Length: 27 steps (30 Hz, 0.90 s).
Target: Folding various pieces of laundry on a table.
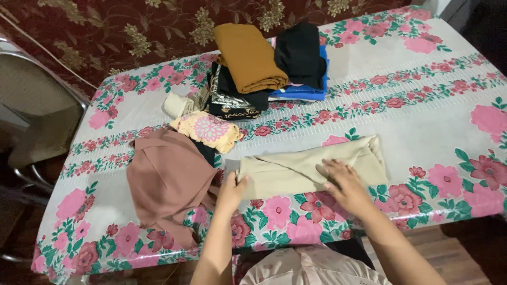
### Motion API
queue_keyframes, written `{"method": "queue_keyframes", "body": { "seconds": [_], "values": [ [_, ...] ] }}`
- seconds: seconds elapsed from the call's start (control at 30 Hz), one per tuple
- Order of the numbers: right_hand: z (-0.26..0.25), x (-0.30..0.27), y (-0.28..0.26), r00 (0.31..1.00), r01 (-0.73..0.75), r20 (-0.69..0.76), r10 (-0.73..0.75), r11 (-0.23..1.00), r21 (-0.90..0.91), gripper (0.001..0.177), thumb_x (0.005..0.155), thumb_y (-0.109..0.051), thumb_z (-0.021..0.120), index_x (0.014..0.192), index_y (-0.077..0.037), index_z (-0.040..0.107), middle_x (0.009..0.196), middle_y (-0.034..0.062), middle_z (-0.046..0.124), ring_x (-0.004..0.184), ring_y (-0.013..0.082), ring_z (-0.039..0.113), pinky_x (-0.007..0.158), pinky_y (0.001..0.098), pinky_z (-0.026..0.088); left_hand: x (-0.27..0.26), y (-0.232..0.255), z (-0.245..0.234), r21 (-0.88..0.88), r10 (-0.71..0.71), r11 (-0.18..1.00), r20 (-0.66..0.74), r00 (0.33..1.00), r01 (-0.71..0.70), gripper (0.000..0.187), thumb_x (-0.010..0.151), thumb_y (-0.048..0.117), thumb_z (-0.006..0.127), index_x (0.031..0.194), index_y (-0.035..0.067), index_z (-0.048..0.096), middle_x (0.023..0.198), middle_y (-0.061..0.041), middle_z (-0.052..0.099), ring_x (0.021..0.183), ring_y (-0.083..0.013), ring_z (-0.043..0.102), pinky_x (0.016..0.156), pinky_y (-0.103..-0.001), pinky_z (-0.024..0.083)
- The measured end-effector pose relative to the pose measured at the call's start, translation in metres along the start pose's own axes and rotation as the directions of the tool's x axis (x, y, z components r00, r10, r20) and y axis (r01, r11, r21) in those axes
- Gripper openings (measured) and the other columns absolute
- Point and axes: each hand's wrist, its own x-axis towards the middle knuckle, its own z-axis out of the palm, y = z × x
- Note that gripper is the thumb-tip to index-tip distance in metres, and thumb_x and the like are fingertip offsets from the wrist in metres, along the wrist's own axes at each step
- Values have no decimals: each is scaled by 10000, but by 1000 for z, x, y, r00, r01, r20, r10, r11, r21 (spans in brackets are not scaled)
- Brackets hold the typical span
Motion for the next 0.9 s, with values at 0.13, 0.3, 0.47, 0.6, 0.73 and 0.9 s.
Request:
{"method": "queue_keyframes", "body": {
  "seconds": [0.13,0.3,0.47,0.6,0.73,0.9],
  "values": [
    [-27,-28,30,947,-61,-289,139,963,263,426,975,-135,616,1396,-88,566,1509,129,545,1461,313,475,1206,449,354,1,19,-25,-42,92,995,-49,995,-94,369,906,334,678,1065,7,616,928,-207,731,869,-337,723,779,-420,534],
    [-62,-80,93,685,-224,-542,487,848,480,380,1058,-26,536,1434,-12,486,1439,133,564,1325,221,548,1138,354,437,8,50,-60,33,40,999,-128,991,-36,328,879,260,689,1092,18,631,960,-202,736,897,-279,724,809,-406,538],
    [-75,-123,131,558,-112,-630,541,801,589,286,1126,-9,540,1402,-27,467,1373,90,580,1272,176,570,1129,324,455,11,127,-26,-490,239,860,148,960,-139,568,930,187,631,1428,94,372,1286,-181,653,1024,-272,660,804,-404,584],
    [-81,-129,127,446,39,-488,750,528,848,271,1072,-2,571,1322,-83,506,1293,46,622,1142,150,612,955,267,450,-24,190,39,-781,543,624,437,717,3,752,970,279,543,1564,190,89,1470,-146,535,1214,-274,665,820,-473,611],
    [-81,-119,110,504,96,-501,704,531,842,218,1084,-31,530,1294,-88,514,1279,49,625,1166,146,628,978,285,496,-17,141,91,-793,682,571,316,660,-210,616,1076,220,532,1594,143,210,1584,-146,465,1292,-309,609,1075,-415,529],
    [-55,-110,108,613,-144,-363,702,551,822,190,1102,-105,554,1290,-84,572,1234,71,647,1096,126,638,926,264,495,-4,98,103,28,545,838,-42,837,-544,543,980,185,618,1474,44,444,1563,-165,458,1436,-405,477,1178,-472,394]
  ]
}}
